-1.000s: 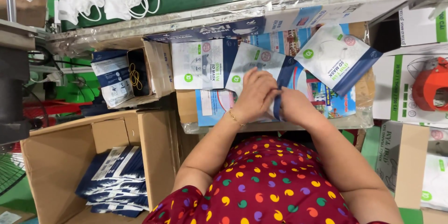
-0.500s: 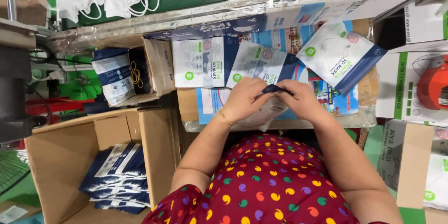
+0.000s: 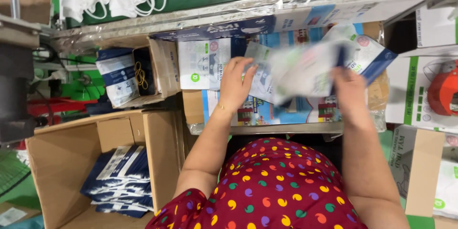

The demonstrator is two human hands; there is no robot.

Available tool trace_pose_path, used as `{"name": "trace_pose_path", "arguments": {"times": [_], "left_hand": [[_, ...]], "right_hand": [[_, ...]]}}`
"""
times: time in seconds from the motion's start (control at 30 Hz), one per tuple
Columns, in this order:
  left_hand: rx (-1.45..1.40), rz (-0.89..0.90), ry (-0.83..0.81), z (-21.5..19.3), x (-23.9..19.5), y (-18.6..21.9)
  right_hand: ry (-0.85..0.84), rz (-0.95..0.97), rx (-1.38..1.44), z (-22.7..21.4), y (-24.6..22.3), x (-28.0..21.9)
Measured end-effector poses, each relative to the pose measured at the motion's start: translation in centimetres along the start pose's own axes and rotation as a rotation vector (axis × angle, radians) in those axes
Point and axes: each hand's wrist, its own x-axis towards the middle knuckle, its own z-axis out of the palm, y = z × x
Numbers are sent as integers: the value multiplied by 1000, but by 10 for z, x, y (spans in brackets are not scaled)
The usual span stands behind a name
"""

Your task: Packing face masks into plastic bags and then into cardboard boxes on a production line.

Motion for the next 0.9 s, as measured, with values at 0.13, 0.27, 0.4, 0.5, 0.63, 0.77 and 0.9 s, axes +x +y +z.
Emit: {"name": "trace_pose_path", "arguments": {"times": [0.13,0.27,0.4,0.5,0.63,0.77,0.9], "left_hand": [[297,50,-17,33,-6,-52],[254,-104,-121,43,-6,-49],[85,-189,-184,49,-14,-75],[71,-51,-17,29,-18,-89],[163,-195,53,-15,-18,-99],[385,-87,190,-38,-17,-83],[369,-24,252,-41,-8,-60]], "right_hand": [[145,-68,286,-39,17,21],[297,-256,-92,-47,28,13],[387,-314,0,-48,32,12],[528,-228,-49,-63,69,27],[546,-249,-5,-53,57,15],[431,-241,-424,-24,40,10],[277,-335,-551,-14,45,9]]}}
